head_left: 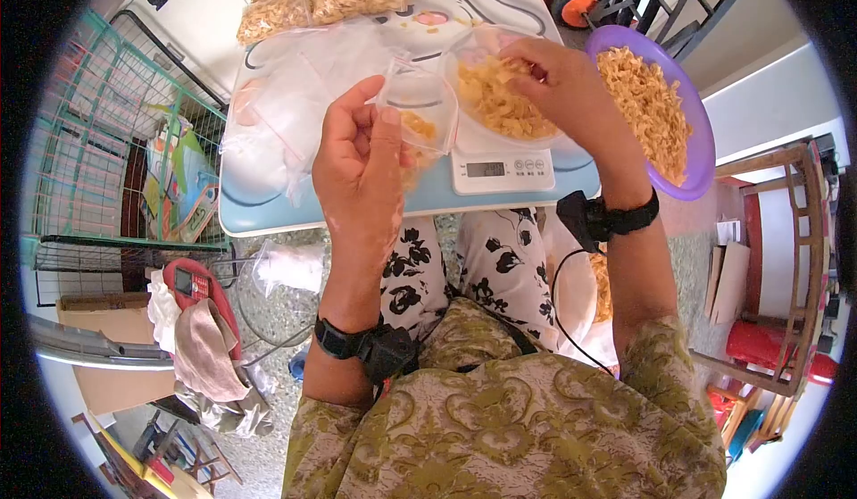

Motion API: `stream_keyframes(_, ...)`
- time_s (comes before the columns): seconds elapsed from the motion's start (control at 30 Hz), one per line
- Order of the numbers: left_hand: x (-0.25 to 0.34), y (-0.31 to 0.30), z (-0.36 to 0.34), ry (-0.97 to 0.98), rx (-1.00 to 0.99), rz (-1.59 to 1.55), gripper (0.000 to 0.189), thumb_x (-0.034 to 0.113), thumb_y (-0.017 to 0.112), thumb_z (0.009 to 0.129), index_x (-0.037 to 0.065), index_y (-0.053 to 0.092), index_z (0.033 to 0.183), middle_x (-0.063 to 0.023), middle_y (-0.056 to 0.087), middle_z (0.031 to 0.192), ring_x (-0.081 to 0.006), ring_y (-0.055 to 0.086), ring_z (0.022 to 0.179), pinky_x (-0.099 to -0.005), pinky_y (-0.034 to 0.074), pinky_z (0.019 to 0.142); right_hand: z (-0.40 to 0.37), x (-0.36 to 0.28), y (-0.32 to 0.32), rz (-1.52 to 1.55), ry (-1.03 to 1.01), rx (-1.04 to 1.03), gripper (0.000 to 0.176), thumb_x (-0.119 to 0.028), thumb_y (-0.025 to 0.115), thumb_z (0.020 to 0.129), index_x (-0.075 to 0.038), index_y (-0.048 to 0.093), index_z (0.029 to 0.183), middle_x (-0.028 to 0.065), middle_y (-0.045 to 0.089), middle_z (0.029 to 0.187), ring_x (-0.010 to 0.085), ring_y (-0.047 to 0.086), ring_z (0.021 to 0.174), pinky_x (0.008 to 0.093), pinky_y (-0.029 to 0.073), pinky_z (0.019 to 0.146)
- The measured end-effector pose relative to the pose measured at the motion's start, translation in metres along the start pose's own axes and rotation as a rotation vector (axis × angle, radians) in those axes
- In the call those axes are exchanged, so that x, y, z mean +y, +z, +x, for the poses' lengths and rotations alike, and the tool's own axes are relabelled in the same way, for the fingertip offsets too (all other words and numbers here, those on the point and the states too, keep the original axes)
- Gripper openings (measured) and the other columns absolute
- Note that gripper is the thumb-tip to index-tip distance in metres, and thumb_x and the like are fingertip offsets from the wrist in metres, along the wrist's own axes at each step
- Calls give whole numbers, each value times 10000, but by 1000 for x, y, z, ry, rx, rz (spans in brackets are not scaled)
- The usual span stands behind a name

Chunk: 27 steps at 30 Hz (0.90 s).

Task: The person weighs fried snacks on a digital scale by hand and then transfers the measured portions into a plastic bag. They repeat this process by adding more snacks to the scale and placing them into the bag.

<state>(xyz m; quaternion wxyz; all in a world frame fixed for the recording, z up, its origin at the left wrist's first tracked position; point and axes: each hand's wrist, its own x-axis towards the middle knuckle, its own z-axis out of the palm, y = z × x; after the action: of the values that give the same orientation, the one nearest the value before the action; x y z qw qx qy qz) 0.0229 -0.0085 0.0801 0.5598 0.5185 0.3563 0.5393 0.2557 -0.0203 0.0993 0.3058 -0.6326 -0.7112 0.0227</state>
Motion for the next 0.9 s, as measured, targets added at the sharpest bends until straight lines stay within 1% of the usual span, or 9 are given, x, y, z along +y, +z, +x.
stream_keyframes(0.03, 0, 0, 0, 1, 1, -1, 308, 161, 552, 959, 25, 542, 1235, 23, 512, 776, -46, 487, 645, -181, 405, 586, -1, 0, -4, -1, -2, 0, 245, -82, 628, 817, -39, 653, 1056, 76, 637, 845, 165, 625, 782, 302, 487, 697)
stream_keyframes(0.1, 0, 1, 0, -11, -1, -10, 309, 161, 554, 957, 25, 542, 1234, 23, 512, 777, -50, 493, 647, -184, 410, 589, -2, 1, -12, 151, 183, 6, 246, -127, 600, 816, -57, 674, 1041, 157, 652, 876, 256, 657, 776, 357, 528, 732)
stream_keyframes(0.2, 2, 3, -2, -37, -4, 14, 316, 165, 559, 953, 26, 541, 1236, 21, 517, 786, -55, 502, 652, -191, 421, 592, -4, 11, -12, 321, 253, 33, 247, -117, 623, 820, -46, 669, 1052, 139, 646, 868, 204, 654, 762, 333, 523, 714)
stream_keyframes(0.3, -4, 2, -1, -21, -18, -14, 324, 172, 566, 950, 27, 539, 1239, 14, 528, 803, -61, 509, 657, -197, 429, 595, -7, 4, -14, 399, 373, 20, 243, -107, 625, 822, -34, 651, 1052, 153, 648, 908, 232, 659, 774, 342, 526, 713)
stream_keyframes(0.43, -2, 2, -2, -13, -24, 21, 327, 168, 566, 949, 22, 535, 1241, 11, 536, 814, -61, 511, 663, -197, 433, 596, -8, 9, -7, 178, 218, 109, 240, -102, 619, 822, -21, 639, 1046, 173, 648, 967, 291, 662, 825, 361, 529, 745)
stream_keyframes(0.5, -1, 3, -3, -30, -15, 14, 327, 162, 566, 949, 16, 532, 1239, 11, 530, 811, -61, 511, 672, -195, 435, 599, -9, 11, -7, -24, 67, 65, 264, -113, 595, 836, -20, 614, 1082, 183, 637, 1062, 338, 633, 952, 389, 508, 834)
stream_keyframes(0.6, 1, 2, -4, -40, -24, 14, 326, 153, 564, 948, 11, 529, 1240, 13, 524, 807, -58, 510, 682, -195, 438, 600, -11, 12, -10, -111, 4, -16, 331, -103, 600, 855, -72, 599, 1184, 125, 629, 1036, 247, 615, 865, 322, 515, 735)
stream_keyframes(0.73, 1, 1, -4, -35, -19, -20, 326, 149, 567, 948, 10, 529, 1241, 14, 518, 803, -54, 503, 676, -192, 436, 596, -16, 12, -14, -93, -65, -17, 382, -121, 612, 847, -80, 580, 1225, 133, 616, 1064, 249, 608, 872, 328, 518, 739)
stream_keyframes(0.9, 0, 0, -4, -42, -20, -65, 312, 83, 560, 943, -4, 512, 1239, 6, 556, 844, -17, 496, 667, -157, 403, 565, -20, -16, -23, -175, -46, -47, 481, -138, 658, 787, -74, 559, 1254, 159, 578, 1193, 314, 556, 1098, 387, 474, 901)
